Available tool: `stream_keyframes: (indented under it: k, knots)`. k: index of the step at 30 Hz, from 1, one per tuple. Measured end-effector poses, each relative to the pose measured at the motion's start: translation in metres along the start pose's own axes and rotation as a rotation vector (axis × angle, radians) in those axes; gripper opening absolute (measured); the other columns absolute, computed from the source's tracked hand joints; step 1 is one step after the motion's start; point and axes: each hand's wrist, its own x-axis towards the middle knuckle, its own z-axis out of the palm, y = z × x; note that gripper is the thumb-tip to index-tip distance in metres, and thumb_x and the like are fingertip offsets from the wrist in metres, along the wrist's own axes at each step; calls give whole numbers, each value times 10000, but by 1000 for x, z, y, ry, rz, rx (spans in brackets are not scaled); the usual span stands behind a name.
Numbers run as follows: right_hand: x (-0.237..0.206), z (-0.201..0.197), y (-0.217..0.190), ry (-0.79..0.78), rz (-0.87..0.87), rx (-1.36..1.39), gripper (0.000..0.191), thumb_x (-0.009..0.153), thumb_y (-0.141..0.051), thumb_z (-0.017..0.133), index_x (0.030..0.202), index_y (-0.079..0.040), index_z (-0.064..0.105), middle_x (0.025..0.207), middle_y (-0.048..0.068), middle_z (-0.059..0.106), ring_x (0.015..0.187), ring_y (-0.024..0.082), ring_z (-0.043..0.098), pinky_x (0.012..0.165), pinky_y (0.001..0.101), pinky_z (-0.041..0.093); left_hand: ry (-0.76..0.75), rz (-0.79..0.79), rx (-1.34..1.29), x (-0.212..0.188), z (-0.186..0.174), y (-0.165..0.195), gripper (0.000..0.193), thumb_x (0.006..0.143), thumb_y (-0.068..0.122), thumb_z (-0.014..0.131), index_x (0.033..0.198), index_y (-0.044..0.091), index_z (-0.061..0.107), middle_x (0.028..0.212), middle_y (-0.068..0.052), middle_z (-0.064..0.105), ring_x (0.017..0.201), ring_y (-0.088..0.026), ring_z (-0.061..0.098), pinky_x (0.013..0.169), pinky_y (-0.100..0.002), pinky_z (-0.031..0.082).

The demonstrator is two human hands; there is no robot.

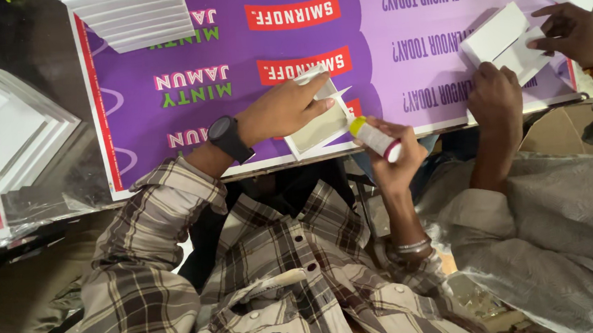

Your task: The person applies glue from a bottle to the edges of small white cardboard trays and presses them together to form boxes. They repeat this process for multiple units, placing finished boxes on the table.

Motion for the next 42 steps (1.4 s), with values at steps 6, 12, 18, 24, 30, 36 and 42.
stream_keyframes:
  k: [6, 12, 18, 24, 30, 36, 42]
  knots:
    - [20, 24, 11, -25, -32, -38, 406, 818, 0, 916, 1032, 2, 570, 1127, 165, 776, 1058, 257, 781, 879, 337, 630, 24, 34, 27, 0, 3, -1, 621, 1099, 424, 458, 1448, -90, 442, 1395, -334, 557, 1281, -454, 573, 1048, -501, 476]
    - [-12, 26, -7, -149, -147, -69, 357, 740, 89, 753, 1045, -30, 613, 1113, 165, 776, 1065, 263, 781, 889, 362, 627, -125, -194, 99, -1, -6, 15, 591, 1094, 452, 375, 1402, -32, 513, 1235, -274, 679, 1147, -405, 662, 974, -486, 518]
    - [-18, -11, 12, 145, -44, -25, 533, 800, -42, 948, 1148, 16, 549, 1135, 196, 760, 1095, 259, 772, 913, 373, 663, -118, -237, 332, -20, 32, 41, 523, 1105, 330, 466, 1432, -78, 488, 1298, -251, 629, 1178, -360, 625, 993, -448, 519]
    - [-28, -47, 15, 259, 178, -9, 544, 833, -4, 958, 1145, 30, 515, 1197, 243, 736, 1159, 273, 728, 1035, 381, 599, 397, -150, 571, -44, 108, 55, 765, 873, 337, 642, 1473, -77, 411, 1502, -297, 405, 1402, -419, 386, 1162, -573, 299]
    - [-21, -43, 16, 241, 119, 54, 552, 821, -25, 968, 1122, 28, 509, 1196, 238, 736, 1175, 277, 725, 1067, 385, 590, 93, 1, 677, -52, 69, 12, 695, 841, -14, 534, 1526, 12, 424, 1566, -204, 383, 1474, -342, 340, 1217, -544, 249]
    - [-17, -42, 8, 266, 100, 110, 579, 824, -6, 967, 1160, 29, 497, 1195, 235, 736, 1182, 280, 719, 1113, 394, 568, 34, -14, 526, -91, -11, -3, 658, 817, -77, 499, 1470, 4, 473, 1556, -192, 449, 1489, -339, 366, 1201, -580, 244]
    - [-20, -30, -3, 220, 187, 199, 563, 820, 1, 943, 1167, 25, 500, 1227, 218, 708, 1167, 265, 711, 1038, 375, 608, 22, -33, 569, -90, -8, 19, 631, 780, 63, 600, 1400, -11, 513, 1532, -225, 454, 1478, -350, 369, 1175, -618, 242]
